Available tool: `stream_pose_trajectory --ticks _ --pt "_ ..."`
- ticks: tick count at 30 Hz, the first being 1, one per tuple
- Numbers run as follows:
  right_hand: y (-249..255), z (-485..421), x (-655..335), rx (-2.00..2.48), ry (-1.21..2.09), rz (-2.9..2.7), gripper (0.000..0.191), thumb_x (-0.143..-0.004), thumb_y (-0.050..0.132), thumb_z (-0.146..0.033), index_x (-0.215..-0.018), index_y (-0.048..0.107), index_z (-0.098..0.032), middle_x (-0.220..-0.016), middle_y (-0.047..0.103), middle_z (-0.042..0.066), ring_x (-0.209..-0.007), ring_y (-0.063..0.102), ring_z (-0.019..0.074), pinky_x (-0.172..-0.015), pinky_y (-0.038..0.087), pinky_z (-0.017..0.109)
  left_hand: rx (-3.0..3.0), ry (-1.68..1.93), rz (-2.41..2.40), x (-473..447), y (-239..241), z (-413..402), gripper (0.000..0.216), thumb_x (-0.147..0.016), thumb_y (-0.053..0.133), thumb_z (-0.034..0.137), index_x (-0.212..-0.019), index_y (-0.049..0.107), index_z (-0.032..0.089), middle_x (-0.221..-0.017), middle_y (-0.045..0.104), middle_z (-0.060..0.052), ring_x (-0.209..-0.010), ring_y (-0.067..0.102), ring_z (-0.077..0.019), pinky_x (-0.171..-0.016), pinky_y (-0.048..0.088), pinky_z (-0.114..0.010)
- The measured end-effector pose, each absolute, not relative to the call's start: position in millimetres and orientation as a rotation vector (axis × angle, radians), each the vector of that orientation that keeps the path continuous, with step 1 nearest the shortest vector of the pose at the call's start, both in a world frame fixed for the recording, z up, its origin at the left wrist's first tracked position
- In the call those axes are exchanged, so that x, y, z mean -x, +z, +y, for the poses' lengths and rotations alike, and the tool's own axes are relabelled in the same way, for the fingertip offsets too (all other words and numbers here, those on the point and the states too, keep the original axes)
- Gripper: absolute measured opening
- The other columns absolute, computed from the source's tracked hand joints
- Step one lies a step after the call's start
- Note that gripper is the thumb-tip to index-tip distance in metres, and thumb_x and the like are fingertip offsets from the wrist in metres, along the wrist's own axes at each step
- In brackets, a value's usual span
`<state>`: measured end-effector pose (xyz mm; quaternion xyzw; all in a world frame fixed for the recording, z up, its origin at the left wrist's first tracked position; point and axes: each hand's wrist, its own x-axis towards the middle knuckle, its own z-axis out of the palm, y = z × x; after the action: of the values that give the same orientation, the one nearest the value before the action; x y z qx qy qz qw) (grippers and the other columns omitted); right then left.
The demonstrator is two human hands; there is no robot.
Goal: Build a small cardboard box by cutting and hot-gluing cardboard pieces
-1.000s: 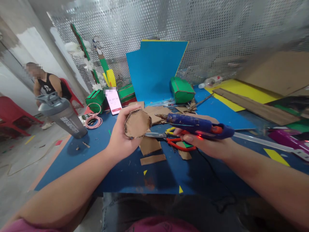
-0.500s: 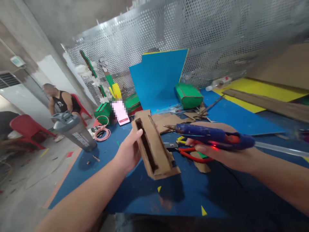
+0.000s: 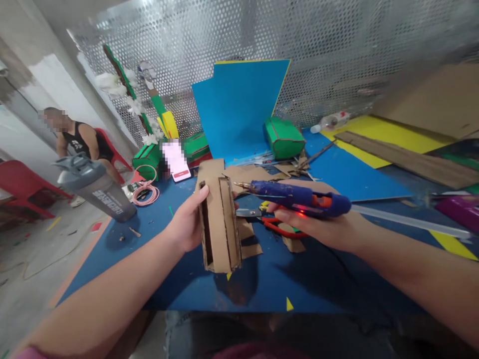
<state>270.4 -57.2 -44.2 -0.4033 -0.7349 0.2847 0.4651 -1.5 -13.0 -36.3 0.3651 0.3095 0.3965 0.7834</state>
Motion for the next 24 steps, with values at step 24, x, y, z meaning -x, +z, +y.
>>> stream_pose_trajectory --ticks 24 --pt "-39.4 -61.1 -271.4 1.041 0.657 -1.789 0.028 -0.097 0.077 -0.056 -0.086 0.073 -0.031 -0.083 0.077 0.004 -0.074 0.073 0.0268 -0.065 0.058 0.041 -0.778 0.806 0.554 10.0 -33.6 -8.2 0.053 -0.087 0.082 0.058 -0.117 0.082 0.015 -0.119 0.087 -0.013 -0.096 0.082 -0.0257 -0.078 0.064 -0.032"
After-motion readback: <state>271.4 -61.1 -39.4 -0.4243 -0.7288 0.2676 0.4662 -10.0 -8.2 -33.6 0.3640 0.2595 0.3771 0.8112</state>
